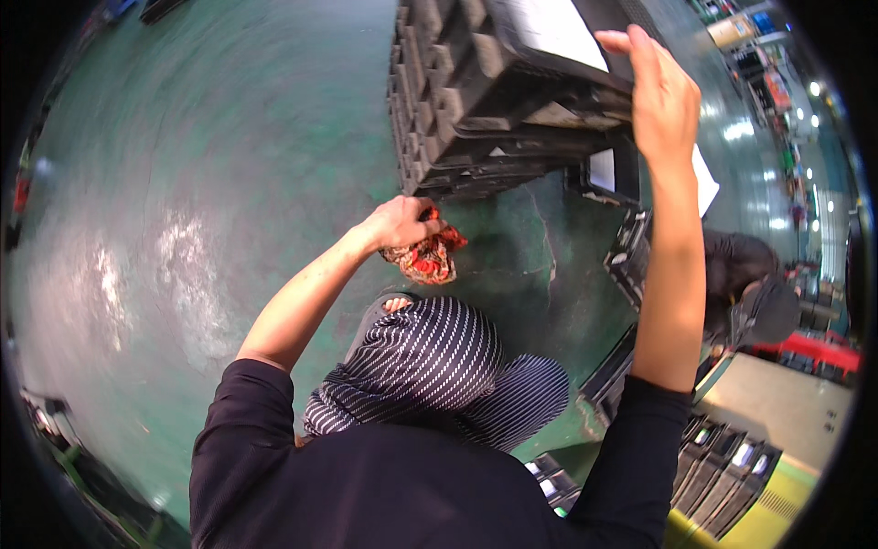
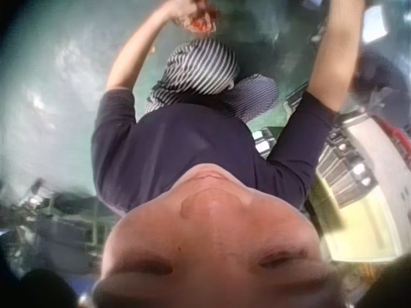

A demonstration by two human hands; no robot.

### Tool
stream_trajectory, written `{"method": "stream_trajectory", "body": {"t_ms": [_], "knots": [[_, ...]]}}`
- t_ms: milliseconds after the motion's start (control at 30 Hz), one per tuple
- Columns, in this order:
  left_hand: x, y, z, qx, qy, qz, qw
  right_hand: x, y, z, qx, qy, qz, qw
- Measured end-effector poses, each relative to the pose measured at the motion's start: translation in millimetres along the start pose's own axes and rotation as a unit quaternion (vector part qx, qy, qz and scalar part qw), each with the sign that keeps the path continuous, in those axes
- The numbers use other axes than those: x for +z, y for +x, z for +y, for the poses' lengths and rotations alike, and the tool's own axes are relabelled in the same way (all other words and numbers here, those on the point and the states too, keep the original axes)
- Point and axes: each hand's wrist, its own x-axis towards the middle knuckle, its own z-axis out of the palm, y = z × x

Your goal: The person cleans black plastic crates using a red cloth. The person wipes the inside and outside of several crates and places white paper liners inside them before stacking them.

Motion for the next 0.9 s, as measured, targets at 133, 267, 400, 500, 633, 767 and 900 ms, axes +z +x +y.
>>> {"method": "stream_trajectory", "body": {"t_ms": [133, 267, 400, 500, 633, 767, 900], "knots": [[-6, 30, -7, -0.035, -0.042, 0.012, 0.998, 3, -13, -10, 0.022, -0.024, 0.051, 0.998], [12, 43, -5, 0.060, 0.027, 0.088, 0.994, 3, -20, 2, -0.102, -0.086, 0.148, 0.980], [1, 66, 5, 0.020, 0.070, 0.116, 0.991, 27, -2, 25, -0.133, -0.144, 0.208, 0.958], [-6, 79, 0, 0.045, 0.099, 0.158, 0.981, 36, 12, 28, -0.111, -0.141, 0.211, 0.961], [-18, 87, -4, 0.027, 0.096, 0.131, 0.986, 40, 26, 23, -0.103, -0.116, 0.189, 0.970], [-29, 84, 0, 0.044, 0.080, 0.030, 0.995, 13, 1, 21, -0.087, -0.050, 0.191, 0.977], [17, 43, 29, 0.082, 0.014, -0.068, 0.994, -48, -147, 26, 0.045, -0.093, 0.162, 0.981]]}}
